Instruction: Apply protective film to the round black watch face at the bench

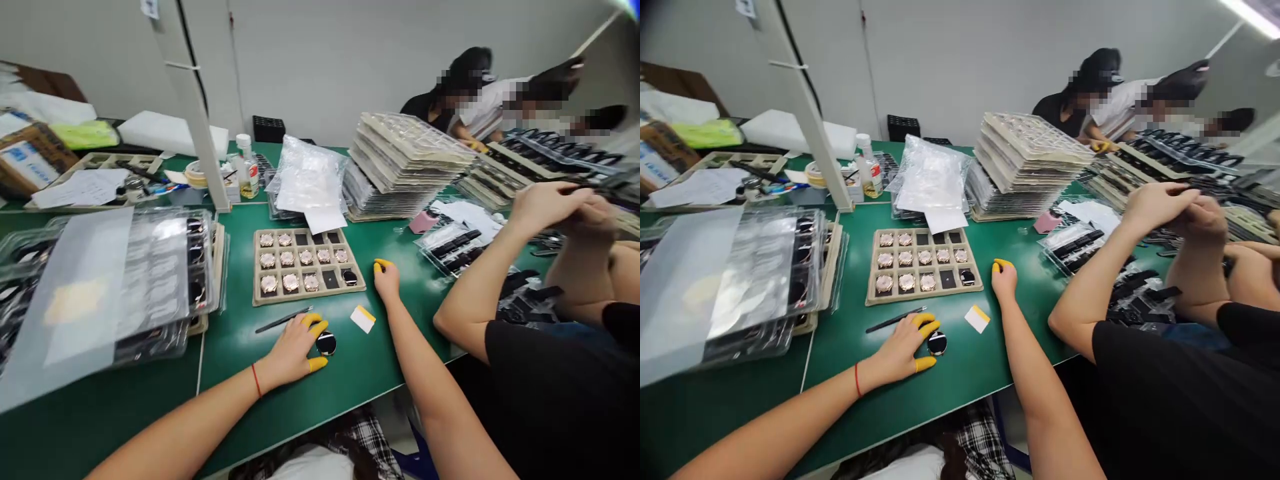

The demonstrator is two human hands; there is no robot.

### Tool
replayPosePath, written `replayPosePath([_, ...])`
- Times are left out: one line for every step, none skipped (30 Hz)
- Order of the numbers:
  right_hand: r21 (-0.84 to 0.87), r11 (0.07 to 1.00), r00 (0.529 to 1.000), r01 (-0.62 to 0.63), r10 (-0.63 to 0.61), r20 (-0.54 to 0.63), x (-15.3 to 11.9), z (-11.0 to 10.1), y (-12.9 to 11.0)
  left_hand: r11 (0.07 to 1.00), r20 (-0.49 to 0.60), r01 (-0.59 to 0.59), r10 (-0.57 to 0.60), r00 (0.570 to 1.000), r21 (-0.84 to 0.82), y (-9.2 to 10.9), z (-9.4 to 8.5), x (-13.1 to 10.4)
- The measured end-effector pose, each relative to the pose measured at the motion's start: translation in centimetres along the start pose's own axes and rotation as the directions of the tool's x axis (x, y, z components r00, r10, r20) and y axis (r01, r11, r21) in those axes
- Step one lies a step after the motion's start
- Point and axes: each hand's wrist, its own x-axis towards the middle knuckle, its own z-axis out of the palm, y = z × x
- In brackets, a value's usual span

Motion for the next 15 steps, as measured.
replayPosePath([-0.004,1.000,1.000,-0.007,0.007,0.000,0.1,0.0,-0.2,1.000,-0.003,0.009,-0.009,1.000,0.014,-0.1,0.2,0.1])
replayPosePath([-0.009,1.000,1.000,-0.014,0.014,-0.001,0.2,0.0,-0.3,1.000,-0.012,0.011,-0.010,1.000,0.024,-0.1,0.4,0.1])
replayPosePath([-0.014,1.000,1.000,-0.019,0.019,-0.004,0.3,0.1,-0.5,0.999,-0.024,0.005,-0.005,1.000,0.032,-0.3,0.6,0.0])
replayPosePath([-0.018,1.000,1.000,-0.024,0.024,-0.008,0.3,0.1,-0.7,0.999,-0.039,-0.005,0.007,0.999,0.036,-0.4,0.7,-0.1])
replayPosePath([-0.021,0.999,1.000,-0.028,0.028,-0.011,0.4,0.1,-0.8,0.999,-0.051,-0.022,0.024,0.998,0.041,-0.6,0.8,-0.2])
replayPosePath([-0.022,0.999,1.000,-0.029,0.029,-0.013,0.4,0.0,-0.8,0.998,-0.054,-0.043,0.045,0.998,0.045,-0.8,0.9,-0.4])
replayPosePath([-0.018,0.999,1.000,-0.026,0.026,-0.013,0.4,-0.1,-0.8,0.997,-0.050,-0.065,0.068,0.996,0.051,-0.9,0.9,-0.5])
replayPosePath([-0.009,1.000,1.000,-0.022,0.022,-0.012,0.2,-0.2,-0.8,0.994,-0.041,-0.088,0.090,0.995,0.059,-1.1,0.9,-0.6])
replayPosePath([0.003,1.000,1.000,-0.018,0.018,-0.013,0.0,-0.5,-0.8,0.992,-0.029,-0.108,0.110,0.994,0.069,-1.2,0.9,-0.7])
replayPosePath([0.018,1.000,1.000,-0.015,0.015,-0.017,-0.3,-0.8,-0.8,0.989,-0.020,-0.121,0.123,0.992,0.080,-1.2,0.8,-0.8])
replayPosePath([0.035,0.999,1.000,-0.014,0.014,-0.023,-0.8,-1.1,-0.8,0.987,-0.016,-0.129,0.131,0.991,0.091,-1.2,0.8,-0.9])
replayPosePath([0.053,0.998,0.999,-0.014,0.015,-0.030,-1.4,-1.5,-0.8,0.986,-0.020,-0.133,0.135,0.991,0.101,-1.2,0.7,-1.0])
replayPosePath([0.070,0.997,0.999,-0.015,0.018,-0.039,-2.1,-1.9,-0.9,0.985,-0.024,-0.135,0.138,0.990,0.109,-1.1,0.6,-0.9])
replayPosePath([0.085,0.996,0.999,-0.017,0.021,-0.048,-2.9,-2.2,-1.0,0.984,-0.026,-0.135,0.139,0.990,0.114,-0.9,0.5,-0.8])
replayPosePath([0.099,0.995,0.998,-0.018,0.024,-0.057,-3.7,-2.6,-1.1,0.984,-0.029,-0.134,0.138,0.990,0.116,-0.7,0.5,-0.7])
